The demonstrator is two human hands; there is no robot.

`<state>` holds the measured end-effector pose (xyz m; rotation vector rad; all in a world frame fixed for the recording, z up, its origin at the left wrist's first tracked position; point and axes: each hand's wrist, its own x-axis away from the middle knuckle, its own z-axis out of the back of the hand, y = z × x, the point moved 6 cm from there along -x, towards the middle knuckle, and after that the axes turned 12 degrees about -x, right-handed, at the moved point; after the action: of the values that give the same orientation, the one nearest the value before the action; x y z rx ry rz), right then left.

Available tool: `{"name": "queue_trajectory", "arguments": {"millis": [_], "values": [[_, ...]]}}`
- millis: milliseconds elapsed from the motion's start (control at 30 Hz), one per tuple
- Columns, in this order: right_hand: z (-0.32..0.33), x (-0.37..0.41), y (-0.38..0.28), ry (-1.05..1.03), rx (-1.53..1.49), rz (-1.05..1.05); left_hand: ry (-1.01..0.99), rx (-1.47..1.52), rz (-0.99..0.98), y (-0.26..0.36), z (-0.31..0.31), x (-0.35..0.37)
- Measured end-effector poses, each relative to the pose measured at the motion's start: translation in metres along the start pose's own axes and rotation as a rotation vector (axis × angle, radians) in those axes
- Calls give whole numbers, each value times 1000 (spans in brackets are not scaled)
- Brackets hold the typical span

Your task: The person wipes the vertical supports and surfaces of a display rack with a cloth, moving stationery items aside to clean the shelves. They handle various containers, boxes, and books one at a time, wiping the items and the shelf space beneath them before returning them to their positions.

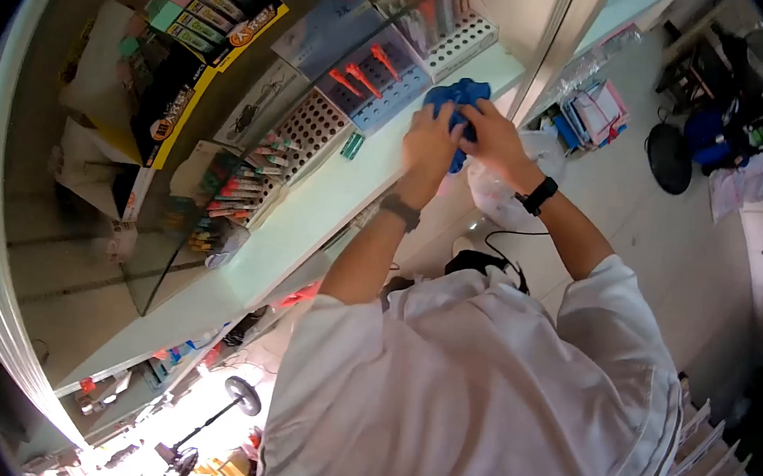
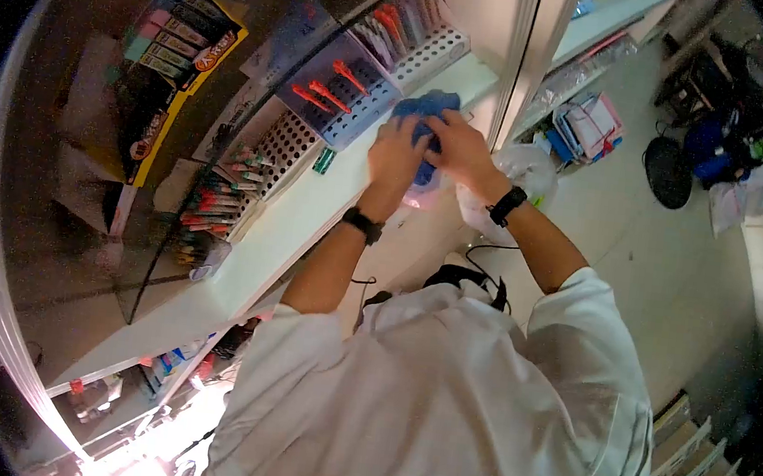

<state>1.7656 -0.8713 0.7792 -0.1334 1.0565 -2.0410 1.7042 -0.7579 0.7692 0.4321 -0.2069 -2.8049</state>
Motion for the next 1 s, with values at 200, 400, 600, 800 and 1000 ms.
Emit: {"name": "queue_trajectory", "arguments": {"millis": [200,400,600,800,1000], "values": [[13,-3,15,51,79,-44,-52,89,-24,17,3,-15],[-14,10,-6,-71,111,19,-83,72,8,-10,11,28],[-74,23,-86,-153,113,162,21,179,111,-78,47,97],[-160,45,-174,-215,56,319,62,155,224,-163,85,190],[-242,82,-241,-211,16,316,103,254,348,-230,130,284]]}}
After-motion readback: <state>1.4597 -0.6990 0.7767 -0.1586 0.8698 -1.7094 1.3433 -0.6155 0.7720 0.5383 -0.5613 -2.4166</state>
